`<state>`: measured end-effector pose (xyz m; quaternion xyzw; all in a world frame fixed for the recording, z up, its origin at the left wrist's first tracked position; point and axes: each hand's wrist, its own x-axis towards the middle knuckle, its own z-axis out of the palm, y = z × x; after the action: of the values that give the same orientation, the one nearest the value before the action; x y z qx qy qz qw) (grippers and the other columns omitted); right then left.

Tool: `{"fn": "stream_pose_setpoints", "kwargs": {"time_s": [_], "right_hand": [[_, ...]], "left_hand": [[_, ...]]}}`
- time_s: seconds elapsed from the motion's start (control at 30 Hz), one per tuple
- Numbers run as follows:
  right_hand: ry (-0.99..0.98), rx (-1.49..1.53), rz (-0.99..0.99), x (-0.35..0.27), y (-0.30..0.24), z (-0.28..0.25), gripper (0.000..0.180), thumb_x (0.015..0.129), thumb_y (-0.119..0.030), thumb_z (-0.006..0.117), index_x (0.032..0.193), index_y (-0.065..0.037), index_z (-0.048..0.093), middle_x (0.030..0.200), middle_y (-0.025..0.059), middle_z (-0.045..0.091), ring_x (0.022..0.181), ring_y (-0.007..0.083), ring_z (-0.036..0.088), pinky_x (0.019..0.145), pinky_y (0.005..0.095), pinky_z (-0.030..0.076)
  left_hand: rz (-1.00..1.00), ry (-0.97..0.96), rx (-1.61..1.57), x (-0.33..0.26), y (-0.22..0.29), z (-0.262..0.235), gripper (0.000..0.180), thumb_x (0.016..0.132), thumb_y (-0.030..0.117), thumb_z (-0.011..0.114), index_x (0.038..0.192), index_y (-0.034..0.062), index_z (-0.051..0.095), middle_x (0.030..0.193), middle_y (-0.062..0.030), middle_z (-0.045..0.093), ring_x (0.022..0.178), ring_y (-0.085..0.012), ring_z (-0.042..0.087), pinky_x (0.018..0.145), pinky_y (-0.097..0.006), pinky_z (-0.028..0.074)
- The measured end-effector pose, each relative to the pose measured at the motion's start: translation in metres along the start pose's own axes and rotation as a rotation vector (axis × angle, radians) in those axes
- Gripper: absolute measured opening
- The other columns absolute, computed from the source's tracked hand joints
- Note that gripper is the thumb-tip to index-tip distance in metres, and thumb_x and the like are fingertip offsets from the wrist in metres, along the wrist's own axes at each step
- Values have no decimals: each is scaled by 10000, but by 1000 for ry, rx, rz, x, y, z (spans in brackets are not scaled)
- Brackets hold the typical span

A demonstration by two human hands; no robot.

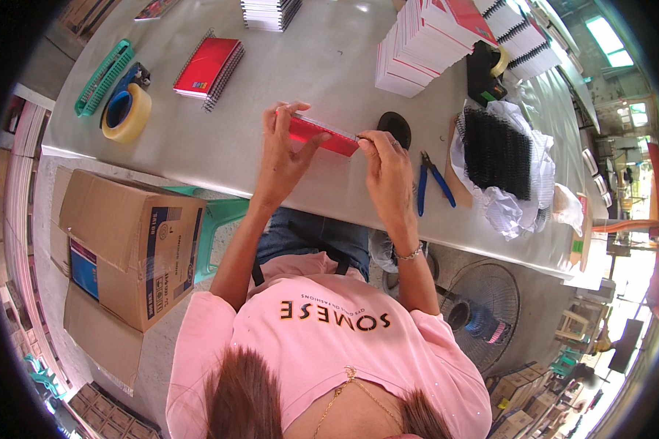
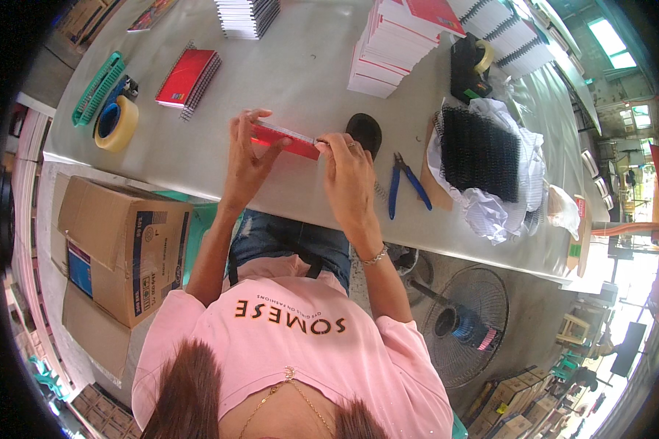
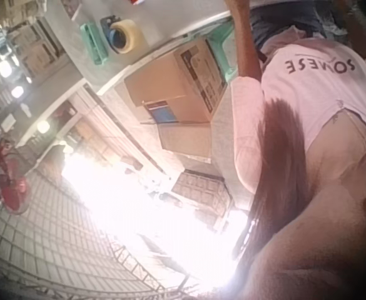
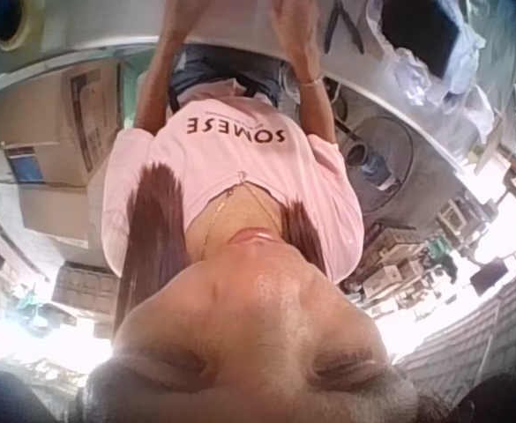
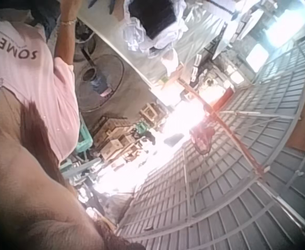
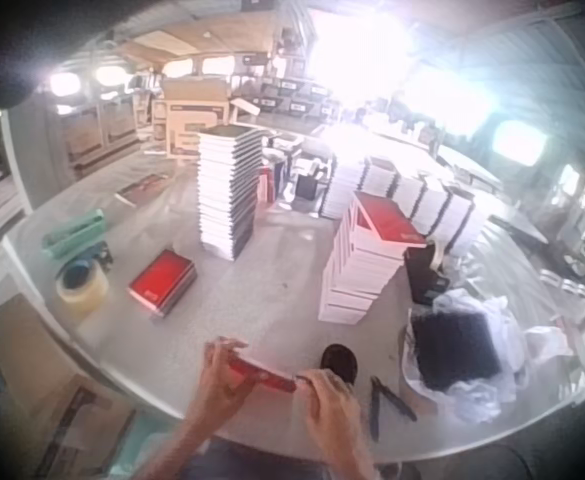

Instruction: The person trims the excess wire from spiral-bound notebooks using pliers, then folds the wire ends inward by hand and stacks the finished notebooks.

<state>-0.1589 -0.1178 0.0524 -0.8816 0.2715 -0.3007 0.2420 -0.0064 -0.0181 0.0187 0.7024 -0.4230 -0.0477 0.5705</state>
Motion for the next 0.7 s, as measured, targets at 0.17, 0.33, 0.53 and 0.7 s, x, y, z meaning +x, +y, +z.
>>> {"fn": "stream_pose_setpoints", "kwargs": {"time_s": [0.17, 0.33, 0.53, 0.7], "right_hand": [[-24, -44, -76, -2, -7, 4, 167, 911, -185, 607, 954, -24, 615, 955, 127, 611, 889, 334, 556, 798, 422, 422], [-270, 327, 93, 4, 22, -19, 275, 865, -190, 667, 1075, -23, 605, 1202, 147, 580, 1139, 323, 534, 957, 385, 413], [-439, -46, 51, 14, 77, -45, 498, 739, -83, 743, 1198, -112, 552, 1534, 91, 299, 1322, 380, 376, 1088, 457, 331], [-440, 41, 129, 16, 90, -35, 467, 736, -146, 800, 1152, -123, 590, 1505, 145, 351, 1302, 340, 418, 1006, 401, 435]], "left_hand": [[103, -27, 101, -5, -1, 7, 614, 688, 146, 851, 1176, 53, 490, 1128, -136, 505, 1076, -321, 469, 931, -407, 413], [116, -167, 78, 6, -7, -6, 600, 664, 142, 864, 1109, 47, 473, 1053, -115, 479, 1034, -294, 464, 912, -387, 412], [132, -265, 18, 13, -9, -24, 675, 608, 214, 903, 1099, 65, 465, 1051, -90, 452, 1030, -268, 470, 907, -362, 415], [58, -245, -35, 10, -12, -19, 740, 563, 283, 930, 1102, 71, 469, 1071, -80, 448, 1031, -255, 484, 884, -367, 440]]}}
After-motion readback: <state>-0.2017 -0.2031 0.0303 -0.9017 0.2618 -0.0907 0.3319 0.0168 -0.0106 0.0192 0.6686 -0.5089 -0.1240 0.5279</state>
